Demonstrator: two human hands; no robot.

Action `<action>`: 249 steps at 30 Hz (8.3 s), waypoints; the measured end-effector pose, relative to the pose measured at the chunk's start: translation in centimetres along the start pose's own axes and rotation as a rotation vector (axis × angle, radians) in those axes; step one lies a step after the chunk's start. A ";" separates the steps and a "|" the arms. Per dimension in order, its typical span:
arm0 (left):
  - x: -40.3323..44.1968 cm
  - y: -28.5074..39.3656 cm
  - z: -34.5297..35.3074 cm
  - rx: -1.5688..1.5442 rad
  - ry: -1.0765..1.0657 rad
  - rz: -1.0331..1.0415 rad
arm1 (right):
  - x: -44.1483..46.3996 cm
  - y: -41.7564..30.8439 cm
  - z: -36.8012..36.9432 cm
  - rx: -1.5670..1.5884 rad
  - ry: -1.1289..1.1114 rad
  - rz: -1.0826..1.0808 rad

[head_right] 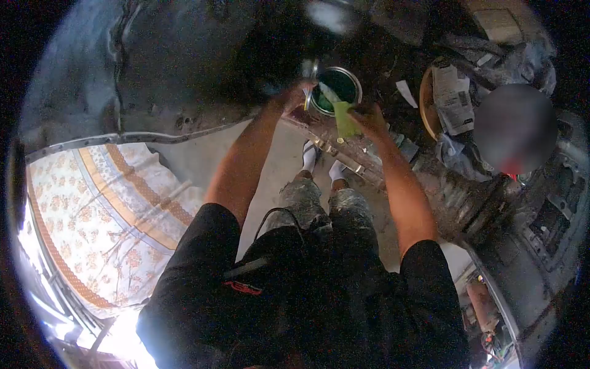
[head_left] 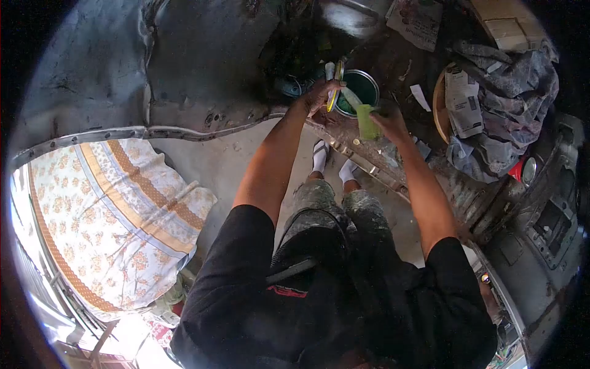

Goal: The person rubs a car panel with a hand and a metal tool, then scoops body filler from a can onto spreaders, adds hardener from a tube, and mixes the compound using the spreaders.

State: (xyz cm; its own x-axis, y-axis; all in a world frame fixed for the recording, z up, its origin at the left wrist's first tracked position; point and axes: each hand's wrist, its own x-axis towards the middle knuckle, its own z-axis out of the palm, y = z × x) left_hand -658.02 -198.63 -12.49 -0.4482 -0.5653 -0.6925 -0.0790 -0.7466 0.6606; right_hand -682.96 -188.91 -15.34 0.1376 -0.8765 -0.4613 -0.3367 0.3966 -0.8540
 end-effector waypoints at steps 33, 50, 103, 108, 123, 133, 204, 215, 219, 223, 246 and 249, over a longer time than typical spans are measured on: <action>-0.9 -0.1 -0.8 0.022 -0.037 0.084 | 0.2 2.7 -4.0 0.118 0.170 0.256; -0.5 0.0 -1.0 -0.046 0.025 0.017 | 0.1 -0.7 -3.5 0.558 -0.028 0.349; -19.6 -1.3 11.7 1.064 0.366 0.845 | -13.8 -15.6 0.5 0.561 -0.086 -0.233; -21.1 -1.1 11.7 1.188 0.484 0.652 | -15.5 -16.1 0.5 0.949 -0.174 -0.143; -24.4 -0.3 8.9 0.242 0.004 0.127 | -18.0 -20.7 -1.6 0.291 -0.112 -0.695; -25.8 -1.9 8.3 0.087 0.048 0.135 | -13.6 -17.1 -2.6 -0.362 -0.053 -0.744; -19.6 -10.1 6.8 0.323 0.161 0.394 | -11.1 -16.7 0.1 -0.848 -0.197 -0.426; -21.2 -8.0 7.3 0.374 0.164 0.374 | -11.0 -17.0 0.1 -0.902 -0.199 -0.443; -21.0 -8.0 7.1 0.444 0.178 0.381 | -10.9 -17.2 0.0 -0.935 -0.197 -0.429; -19.6 -9.6 6.9 0.488 0.204 0.414 | -11.0 -17.4 0.0 -0.987 -0.194 -0.459; -21.9 -11.3 6.5 0.561 0.291 0.476 | -5.0 -13.9 0.5 -1.169 -0.148 -0.460; -24.7 -11.3 6.4 0.310 0.263 0.130 | 0.0 -9.9 1.4 -1.168 0.107 -0.615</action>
State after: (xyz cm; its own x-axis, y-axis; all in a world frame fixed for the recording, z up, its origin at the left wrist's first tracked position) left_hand -651.77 -173.97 -1.02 -0.2331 -0.7477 -0.6218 -0.3188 -0.5453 0.7753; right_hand -678.31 -192.47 -7.28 0.4998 -0.8661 -0.0091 -0.8524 -0.4899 -0.1828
